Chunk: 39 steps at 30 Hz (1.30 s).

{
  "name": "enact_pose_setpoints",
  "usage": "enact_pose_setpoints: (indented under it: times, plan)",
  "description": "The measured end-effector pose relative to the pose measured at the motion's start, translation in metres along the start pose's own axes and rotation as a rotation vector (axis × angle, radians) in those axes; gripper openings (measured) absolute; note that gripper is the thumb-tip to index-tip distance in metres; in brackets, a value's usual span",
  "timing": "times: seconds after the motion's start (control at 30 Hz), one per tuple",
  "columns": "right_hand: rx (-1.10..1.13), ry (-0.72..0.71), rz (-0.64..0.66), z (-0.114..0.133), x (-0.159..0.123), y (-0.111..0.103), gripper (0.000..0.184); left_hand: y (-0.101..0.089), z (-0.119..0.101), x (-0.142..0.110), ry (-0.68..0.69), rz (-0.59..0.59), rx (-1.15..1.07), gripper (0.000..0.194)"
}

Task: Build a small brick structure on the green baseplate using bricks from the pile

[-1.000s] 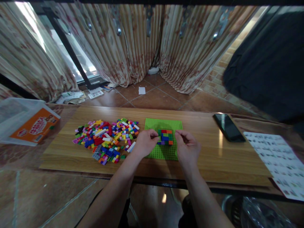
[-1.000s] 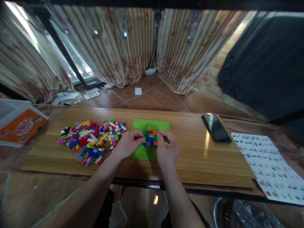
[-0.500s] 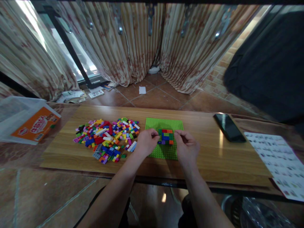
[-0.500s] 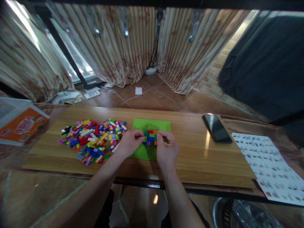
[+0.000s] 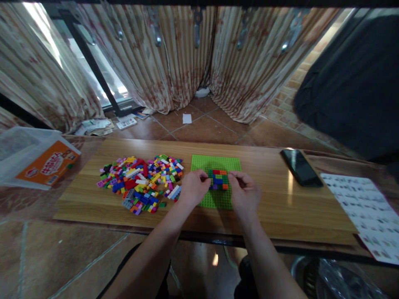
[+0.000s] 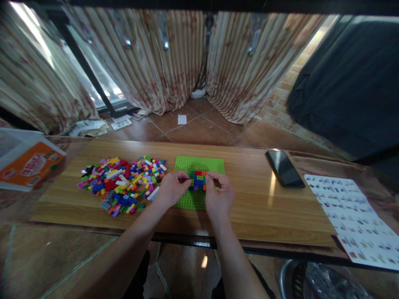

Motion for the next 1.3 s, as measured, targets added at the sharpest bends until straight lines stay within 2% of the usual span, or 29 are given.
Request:
enact_pose_setpoints:
  times: [0.43, 0.63, 0.77, 0.97, 1.1, 1.2, 1.3]
  plan:
    - [-0.024, -0.002, 0.035, -0.005, -0.003, 0.008, 0.024, 0.004, -0.007, -0.006, -0.029, -0.025, 0.107, 0.013]
    - [-0.050, -0.003, 0.018, -0.005, -0.001, 0.005, 0.024, 0.003, -0.007, -0.010, 0.036, 0.001, 0.127, 0.016]
    - [-0.060, 0.007, -0.005, -0.004, 0.002, 0.002, 0.024, -0.007, -0.003, -0.006, 0.085, 0.003, 0.042, 0.021]
    - [-0.086, -0.039, 0.008, -0.002, -0.002, 0.004, 0.024, -0.039, 0.012, 0.003, 0.085, -0.193, -0.136, 0.022]
    - [-0.151, -0.154, 0.054, 0.005, -0.010, 0.007, 0.022, -0.062, 0.028, 0.005, 0.055, -0.347, -0.243, 0.021]
    - [-0.160, -0.262, 0.141, 0.013, -0.022, 0.014, 0.017, -0.077, 0.039, 0.002, 0.018, -0.444, -0.296, 0.019]
    - [-0.194, -0.344, 0.294, 0.018, -0.038, 0.025, 0.015, -0.088, 0.048, -0.001, -0.020, -0.505, -0.331, 0.018]
Point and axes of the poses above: each hand's wrist, its own x-axis towards the middle knuckle, its own y-axis out of the palm, z = x × y, the point moved 1 cm from there along x, towards the middle knuckle, and after that the axes turned 10 degrees about y, right-handed, at the moved point
